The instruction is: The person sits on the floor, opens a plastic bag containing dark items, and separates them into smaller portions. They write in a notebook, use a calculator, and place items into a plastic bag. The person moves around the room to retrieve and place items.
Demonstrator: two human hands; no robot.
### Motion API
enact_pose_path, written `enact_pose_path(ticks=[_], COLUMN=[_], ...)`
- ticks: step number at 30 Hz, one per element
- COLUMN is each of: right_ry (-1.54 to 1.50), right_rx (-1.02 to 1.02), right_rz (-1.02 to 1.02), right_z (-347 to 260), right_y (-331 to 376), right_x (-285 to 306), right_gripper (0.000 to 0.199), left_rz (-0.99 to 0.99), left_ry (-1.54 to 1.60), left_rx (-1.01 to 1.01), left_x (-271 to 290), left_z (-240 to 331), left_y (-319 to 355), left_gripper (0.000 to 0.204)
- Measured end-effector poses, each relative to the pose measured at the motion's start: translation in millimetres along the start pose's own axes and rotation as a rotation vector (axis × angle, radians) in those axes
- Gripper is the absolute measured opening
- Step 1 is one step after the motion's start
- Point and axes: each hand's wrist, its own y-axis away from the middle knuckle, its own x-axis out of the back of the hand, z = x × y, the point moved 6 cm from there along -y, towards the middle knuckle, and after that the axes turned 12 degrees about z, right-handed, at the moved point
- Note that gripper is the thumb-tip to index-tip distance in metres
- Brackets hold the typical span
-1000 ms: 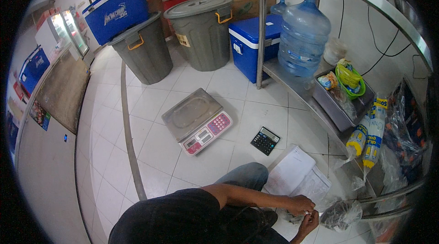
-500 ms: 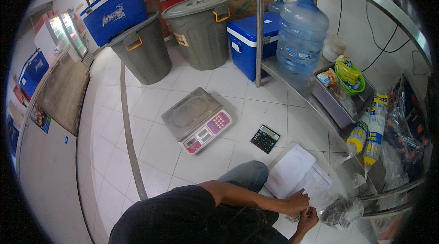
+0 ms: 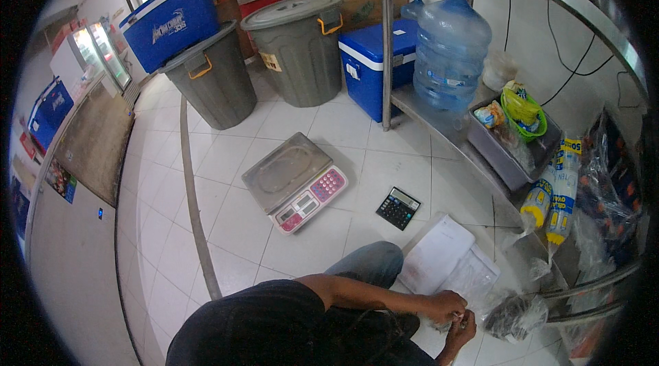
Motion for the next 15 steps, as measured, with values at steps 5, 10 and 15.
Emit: enact_pose_path(ticks=[5, 10, 15], right_ry=[-0.237, -0.119, -0.131], right_rx=[-0.218, -0.385, -0.415], right_rz=[-0.06, -0.176, -0.169], right_z=[23.9, 23.6, -16.4], right_y=[5.1, 5.8, -9.7], right_x=[-13.9, -9.1, -0.4], right_gripper=[0.029, 0.027, 0.014], left_rz=[-0.088, -0.134, -0.164], left_ry=[0.238, -0.225, -0.547], left_rx=[0.111, 0.059, 0.163], left_x=[5.7, 4.7, -12.3], left_z=[-8.9, -11.6, -0.1], left_y=[-1.3, 10.0, 9.8], left_gripper=[0.009, 0.014, 0.017])
